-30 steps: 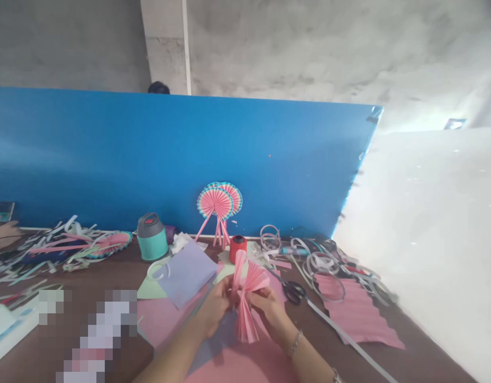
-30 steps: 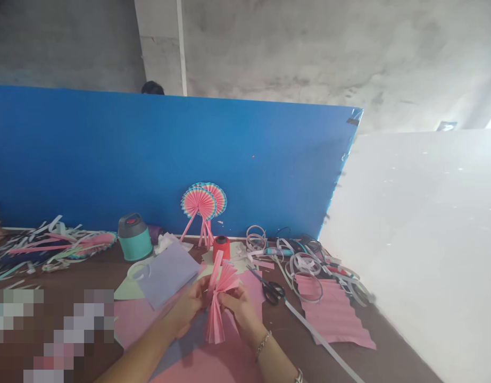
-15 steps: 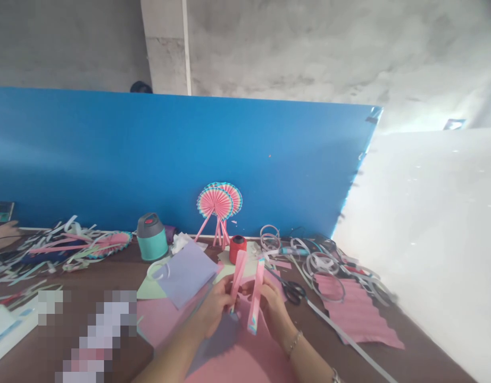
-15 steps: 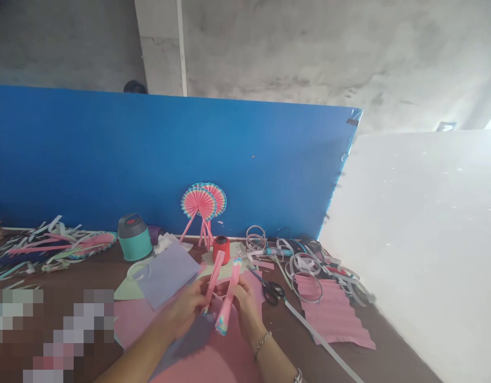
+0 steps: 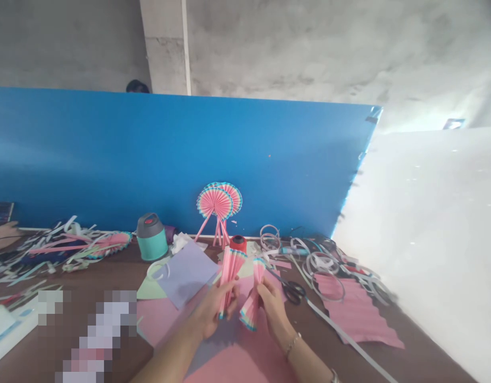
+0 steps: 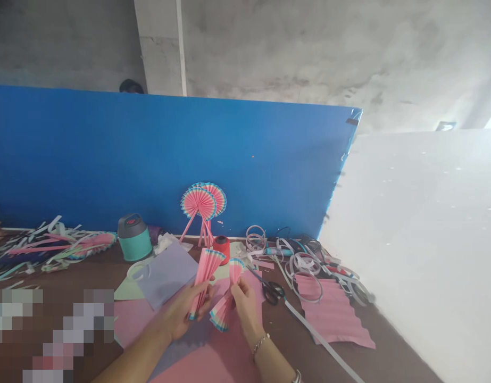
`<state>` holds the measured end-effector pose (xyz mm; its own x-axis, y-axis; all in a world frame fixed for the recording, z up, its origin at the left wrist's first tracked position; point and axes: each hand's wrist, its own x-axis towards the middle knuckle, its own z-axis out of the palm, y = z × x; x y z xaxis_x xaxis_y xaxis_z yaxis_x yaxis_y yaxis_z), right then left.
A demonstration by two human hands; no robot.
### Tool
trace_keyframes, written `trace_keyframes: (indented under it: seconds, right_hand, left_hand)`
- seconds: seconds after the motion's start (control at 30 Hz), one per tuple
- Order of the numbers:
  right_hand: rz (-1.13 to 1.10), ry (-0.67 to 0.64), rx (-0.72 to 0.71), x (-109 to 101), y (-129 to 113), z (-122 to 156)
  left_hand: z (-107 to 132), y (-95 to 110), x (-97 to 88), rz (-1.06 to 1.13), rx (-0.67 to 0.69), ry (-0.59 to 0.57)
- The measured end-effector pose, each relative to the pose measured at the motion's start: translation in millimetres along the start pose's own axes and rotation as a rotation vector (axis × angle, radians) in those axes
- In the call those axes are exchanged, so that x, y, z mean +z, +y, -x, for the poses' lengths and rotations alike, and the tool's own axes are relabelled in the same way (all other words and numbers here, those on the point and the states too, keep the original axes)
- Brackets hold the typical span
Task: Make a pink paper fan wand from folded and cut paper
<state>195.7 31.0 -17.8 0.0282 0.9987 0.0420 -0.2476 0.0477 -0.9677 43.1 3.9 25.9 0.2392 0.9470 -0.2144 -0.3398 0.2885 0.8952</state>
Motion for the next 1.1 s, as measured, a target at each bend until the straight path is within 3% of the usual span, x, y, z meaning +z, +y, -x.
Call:
trace_keyframes:
  seconds: [0.13,0.4,0.73,1.1]
  right_hand:
    - [0.067,0.029,-0.019,2,0,1]
    - [0.078,0.039,-0.075,10,-9,9]
    - [0.087,0.127,-0.184,6,-11,7]
    - [0.015,-0.118,-0.070,13,-21,16]
  left_hand:
    - [-2,-3,-0.5,0.122,-0.060,0.087]
    - [-3,-9,-3.1,0.062,0.048,-0.009]
    - [-7,-9,-4.4,0.032,0.034,0.038]
    - [-6,-9,-5.1,0.060,0.039,-0.004]
